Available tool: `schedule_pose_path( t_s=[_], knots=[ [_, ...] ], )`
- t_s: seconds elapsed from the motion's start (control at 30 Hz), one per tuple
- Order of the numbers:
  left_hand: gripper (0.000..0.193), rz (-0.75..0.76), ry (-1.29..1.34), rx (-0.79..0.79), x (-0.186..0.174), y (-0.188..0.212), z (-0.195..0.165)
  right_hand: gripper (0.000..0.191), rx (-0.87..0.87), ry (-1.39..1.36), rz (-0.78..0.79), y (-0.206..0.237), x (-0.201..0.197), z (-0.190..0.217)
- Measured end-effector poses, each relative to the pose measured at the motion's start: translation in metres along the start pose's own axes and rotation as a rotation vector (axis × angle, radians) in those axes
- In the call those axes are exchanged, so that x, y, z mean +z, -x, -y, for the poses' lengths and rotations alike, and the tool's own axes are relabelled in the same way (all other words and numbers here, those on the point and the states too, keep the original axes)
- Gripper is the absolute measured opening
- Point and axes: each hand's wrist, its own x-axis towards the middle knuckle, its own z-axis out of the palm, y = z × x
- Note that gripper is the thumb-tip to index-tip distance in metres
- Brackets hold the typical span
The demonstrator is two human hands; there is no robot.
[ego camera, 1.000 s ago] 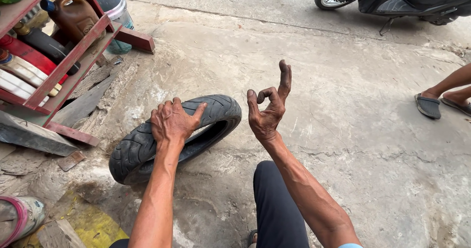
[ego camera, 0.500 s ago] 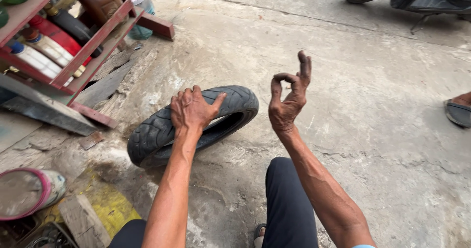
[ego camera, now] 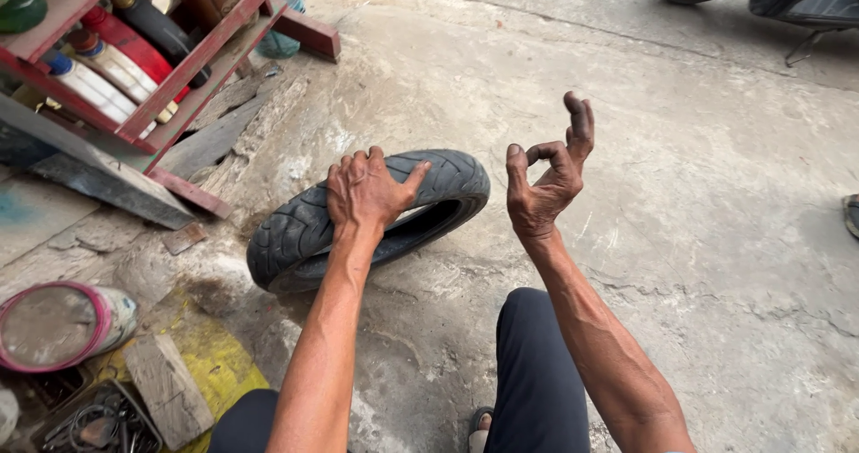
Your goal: The person sits on the ground and repeatedly handles a motorcycle tire, pressing and rolling it with both hands to check the tread and sidewalls. The tire is turned over and manipulated in place without being mounted or moved to another location.
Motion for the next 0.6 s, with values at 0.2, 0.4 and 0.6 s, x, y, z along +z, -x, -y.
schedule_pose_path(
  t_s=[0.2,0.4,0.6],
  knots=[
    [0.097,0.006,0.022,0.017,0.004,-0.001,0.004,0.020,0.322,-0.213,-0.029,0.051,0.012,-0.016],
    [0.096,-0.023,0.004,0.020,0.004,0.000,0.002,0.033,1.109,-0.357,0.526,0.165,0.034,-0.012],
    [0.093,-0.005,0.013,0.010,0.001,0.004,0.006,0.039,1.349,-0.207,0.517,0.189,0.043,-0.023]
  ],
)
